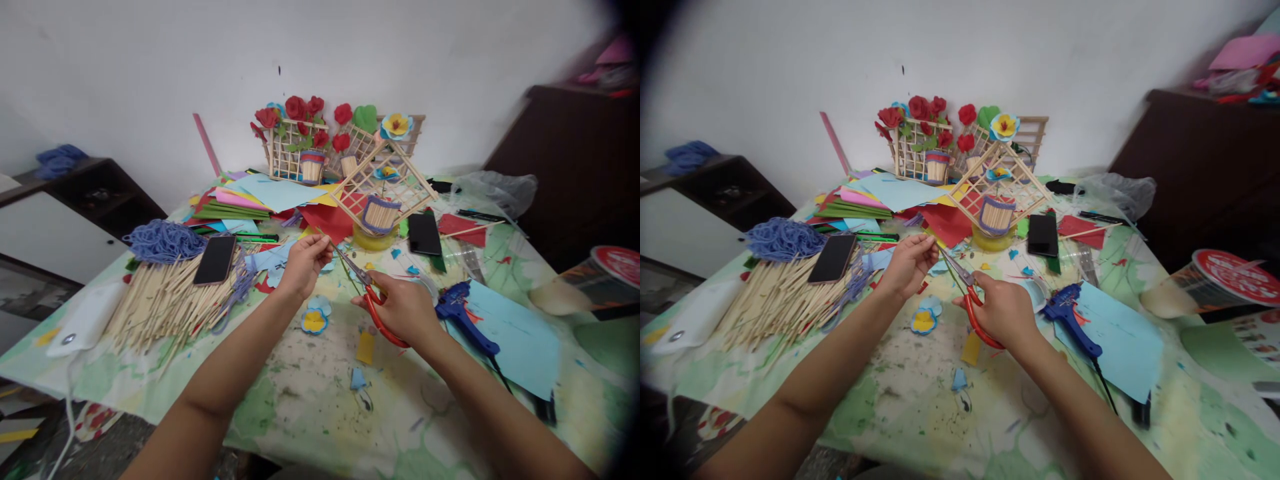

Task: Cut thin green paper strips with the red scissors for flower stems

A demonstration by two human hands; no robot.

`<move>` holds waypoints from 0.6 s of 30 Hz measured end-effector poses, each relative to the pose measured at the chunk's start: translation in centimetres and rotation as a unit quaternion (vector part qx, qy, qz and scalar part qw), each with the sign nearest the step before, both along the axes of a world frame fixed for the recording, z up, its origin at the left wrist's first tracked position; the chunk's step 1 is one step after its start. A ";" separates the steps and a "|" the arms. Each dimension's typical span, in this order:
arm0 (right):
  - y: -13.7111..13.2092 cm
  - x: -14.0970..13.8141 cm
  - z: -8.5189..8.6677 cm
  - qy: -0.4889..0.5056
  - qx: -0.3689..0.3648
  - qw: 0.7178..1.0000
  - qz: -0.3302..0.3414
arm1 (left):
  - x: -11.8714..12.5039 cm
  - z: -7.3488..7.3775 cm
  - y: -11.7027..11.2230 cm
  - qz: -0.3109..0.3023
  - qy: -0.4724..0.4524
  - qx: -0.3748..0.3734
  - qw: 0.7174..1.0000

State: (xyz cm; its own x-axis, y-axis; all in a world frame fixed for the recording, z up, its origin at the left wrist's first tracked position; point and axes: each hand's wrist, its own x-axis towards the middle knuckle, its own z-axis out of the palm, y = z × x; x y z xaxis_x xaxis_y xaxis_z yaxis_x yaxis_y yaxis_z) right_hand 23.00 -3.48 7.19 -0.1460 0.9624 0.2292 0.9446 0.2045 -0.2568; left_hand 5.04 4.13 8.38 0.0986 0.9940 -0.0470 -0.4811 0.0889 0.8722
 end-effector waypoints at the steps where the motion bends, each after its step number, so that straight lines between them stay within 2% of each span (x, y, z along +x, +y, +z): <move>1: 0.0 0.0 0.0 0.001 -0.002 1.000 0.001 | 0.0 0.0 0.0 -0.002 0.000 -0.001 1.000; 18: 0.1 -0.1 0.1 0.019 -0.012 1.000 0.010 | 0.1 0.2 -0.1 -0.010 -0.004 -0.011 1.000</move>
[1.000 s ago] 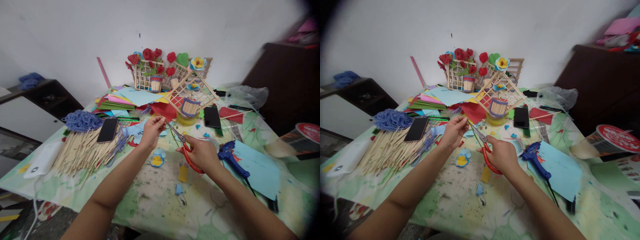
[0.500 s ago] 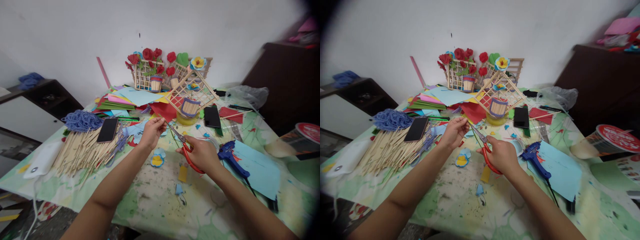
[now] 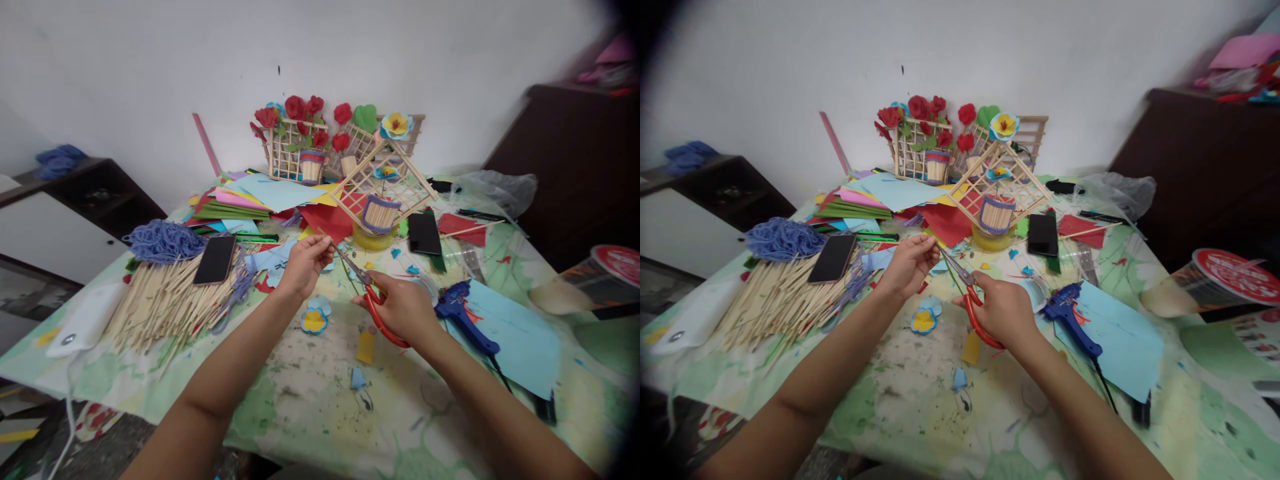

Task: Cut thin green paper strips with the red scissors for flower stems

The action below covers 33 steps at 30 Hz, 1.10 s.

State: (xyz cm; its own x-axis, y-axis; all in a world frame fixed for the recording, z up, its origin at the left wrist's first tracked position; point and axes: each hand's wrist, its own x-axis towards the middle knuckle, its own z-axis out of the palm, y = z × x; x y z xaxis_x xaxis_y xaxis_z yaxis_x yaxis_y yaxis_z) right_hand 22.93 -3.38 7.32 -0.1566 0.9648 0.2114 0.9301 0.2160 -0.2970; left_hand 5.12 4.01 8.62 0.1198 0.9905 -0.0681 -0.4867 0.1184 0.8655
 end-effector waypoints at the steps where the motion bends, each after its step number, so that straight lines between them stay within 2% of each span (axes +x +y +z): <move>1: 0.0 0.0 0.0 0.002 -0.001 1.000 -0.001 | 0.0 0.0 0.0 0.000 0.001 0.000 1.000; 33: -0.1 0.1 0.3 0.008 -0.012 1.000 0.004 | -0.1 -0.1 0.0 -0.006 0.005 -0.006 1.000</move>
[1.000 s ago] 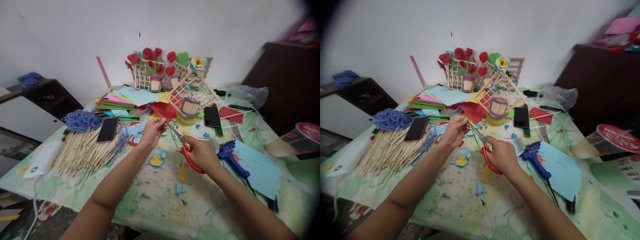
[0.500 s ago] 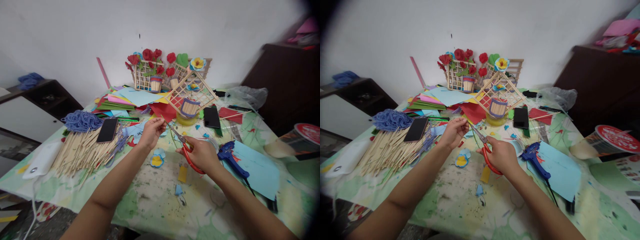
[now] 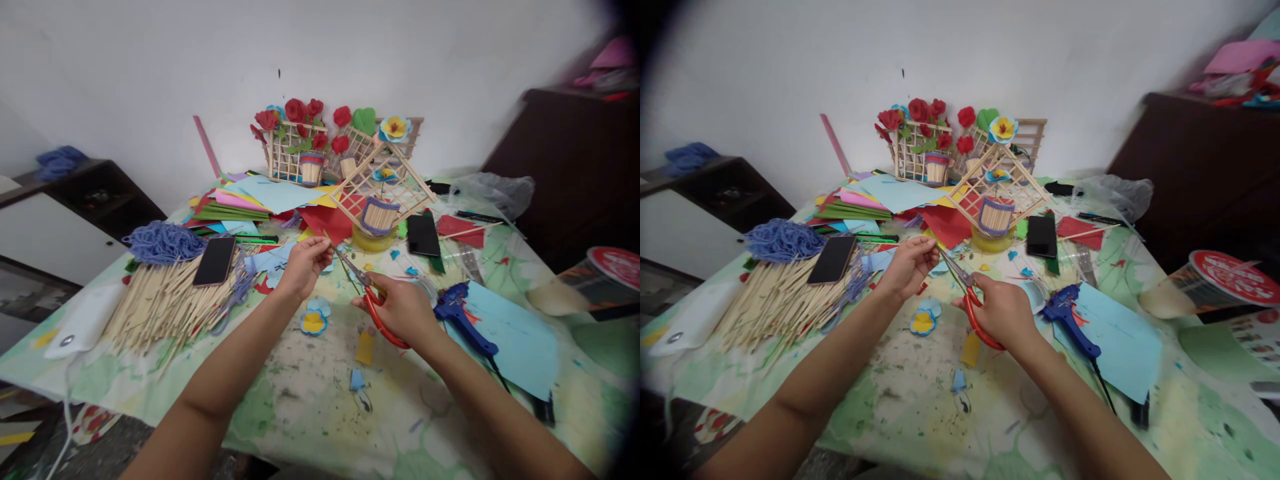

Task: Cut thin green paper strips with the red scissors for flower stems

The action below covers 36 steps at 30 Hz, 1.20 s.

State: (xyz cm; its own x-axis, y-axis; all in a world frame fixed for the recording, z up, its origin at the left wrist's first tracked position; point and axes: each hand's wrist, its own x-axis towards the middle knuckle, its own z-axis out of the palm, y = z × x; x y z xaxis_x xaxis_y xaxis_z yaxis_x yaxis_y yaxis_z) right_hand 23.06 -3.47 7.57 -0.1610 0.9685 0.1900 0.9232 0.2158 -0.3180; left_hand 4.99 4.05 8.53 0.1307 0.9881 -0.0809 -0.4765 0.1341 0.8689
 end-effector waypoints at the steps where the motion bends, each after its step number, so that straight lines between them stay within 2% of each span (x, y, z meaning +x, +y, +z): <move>1: 0.0 0.0 0.0 0.000 0.002 1.000 0.001 | 0.0 0.0 0.0 -0.001 0.000 0.000 1.000; 36: 0.0 0.0 -0.1 0.007 -0.001 1.000 -0.005 | -0.3 0.1 0.1 -0.019 0.034 0.013 0.999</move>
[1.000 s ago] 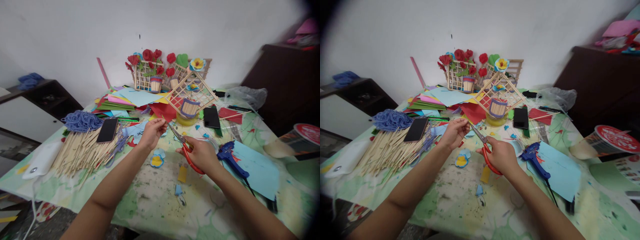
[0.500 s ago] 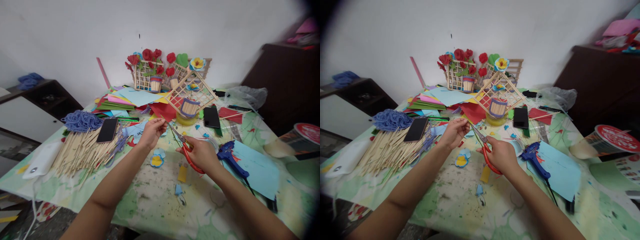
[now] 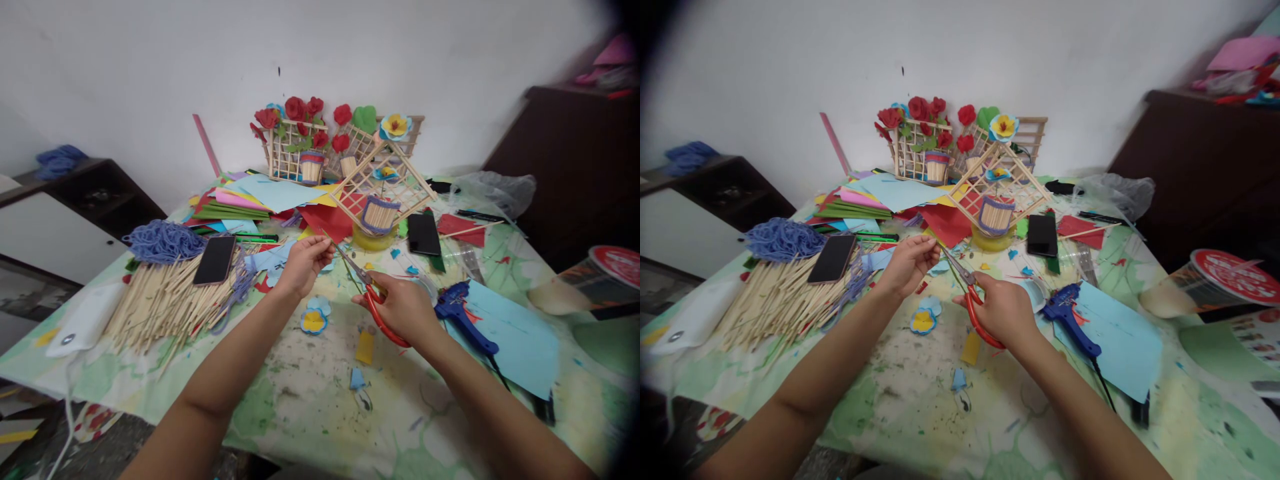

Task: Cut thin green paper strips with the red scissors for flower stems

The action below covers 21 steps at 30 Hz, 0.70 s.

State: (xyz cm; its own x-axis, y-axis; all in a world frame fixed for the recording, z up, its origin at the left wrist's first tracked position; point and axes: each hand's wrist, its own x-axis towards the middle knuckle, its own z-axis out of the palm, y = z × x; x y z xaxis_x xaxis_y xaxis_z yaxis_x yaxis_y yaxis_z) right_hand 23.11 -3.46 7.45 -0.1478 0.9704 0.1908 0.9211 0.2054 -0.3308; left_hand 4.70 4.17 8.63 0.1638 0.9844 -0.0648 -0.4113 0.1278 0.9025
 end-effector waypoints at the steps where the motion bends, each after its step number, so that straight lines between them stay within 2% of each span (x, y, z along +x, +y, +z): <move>1: 0.0 0.0 0.0 -0.001 -0.003 1.000 0.000 | 0.0 0.0 0.0 0.000 0.003 0.004 1.000; 21: 0.0 -0.1 0.3 -0.001 -0.015 1.000 0.000 | 0.0 0.1 0.0 0.008 0.005 0.004 1.000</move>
State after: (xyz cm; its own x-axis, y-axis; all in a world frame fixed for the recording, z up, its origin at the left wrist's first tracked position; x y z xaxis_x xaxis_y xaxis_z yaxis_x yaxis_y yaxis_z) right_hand 22.99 -3.48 7.76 -0.1474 0.9760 0.1605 0.9217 0.1944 -0.3358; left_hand 4.74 4.17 8.73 0.1480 0.9873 -0.0585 -0.4040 0.1143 0.9076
